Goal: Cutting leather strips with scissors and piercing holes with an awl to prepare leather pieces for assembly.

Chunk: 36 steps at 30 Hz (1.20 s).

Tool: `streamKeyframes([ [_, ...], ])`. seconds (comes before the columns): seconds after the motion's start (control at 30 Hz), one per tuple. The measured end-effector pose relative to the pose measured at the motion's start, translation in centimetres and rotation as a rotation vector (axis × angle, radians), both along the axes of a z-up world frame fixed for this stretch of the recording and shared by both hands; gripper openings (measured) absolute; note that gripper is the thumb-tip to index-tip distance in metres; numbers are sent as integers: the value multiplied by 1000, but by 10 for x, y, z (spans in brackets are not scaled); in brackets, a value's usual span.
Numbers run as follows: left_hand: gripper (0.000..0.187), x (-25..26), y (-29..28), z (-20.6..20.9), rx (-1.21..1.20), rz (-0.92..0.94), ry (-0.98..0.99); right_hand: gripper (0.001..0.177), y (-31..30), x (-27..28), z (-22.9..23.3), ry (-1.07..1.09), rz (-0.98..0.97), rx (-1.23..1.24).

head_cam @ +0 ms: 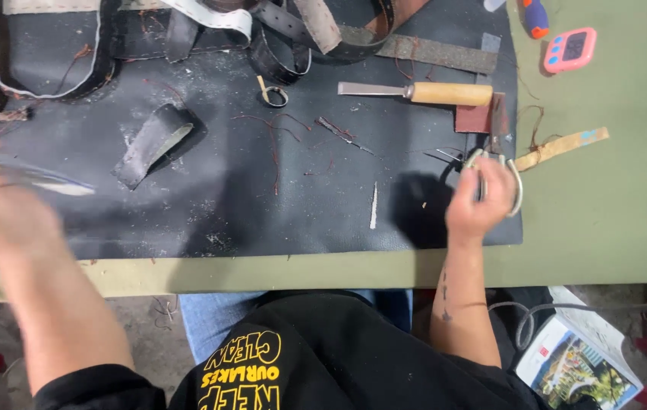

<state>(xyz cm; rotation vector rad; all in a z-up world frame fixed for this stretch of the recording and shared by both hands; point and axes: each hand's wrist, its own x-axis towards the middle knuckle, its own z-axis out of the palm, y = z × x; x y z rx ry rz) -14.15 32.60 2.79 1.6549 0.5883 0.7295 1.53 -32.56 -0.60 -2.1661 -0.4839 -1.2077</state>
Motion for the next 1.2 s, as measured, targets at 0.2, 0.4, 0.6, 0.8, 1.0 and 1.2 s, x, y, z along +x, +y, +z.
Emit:
streamKeyframes([
  [0.2, 26, 21, -245, 60, -70, -164, -118, 35, 128, -64, 24, 455, 576, 120],
  [0.4, 14, 27, -306, 22, -314, -498, 15, 32, 182, -97, 17, 884, 1085, 276],
  [0.6, 44, 42, -308, 44, -415, -711, -6, 20, 166, -104, 16, 968, 1092, 313],
  [0.8, 57, 52, -309, 43, -948, -818, -15, 18, 141, -117, -19, 1087, 1040, 346],
  [1.0, 59, 79, -290, 67, -849, -785, -53, 14, 131, -107, 2, 1075, 995, 303],
  [1.2, 58, 149, -234, 96, -697, -638, -174, 13, 128, -88, 25, 1005, 795, 121],
])
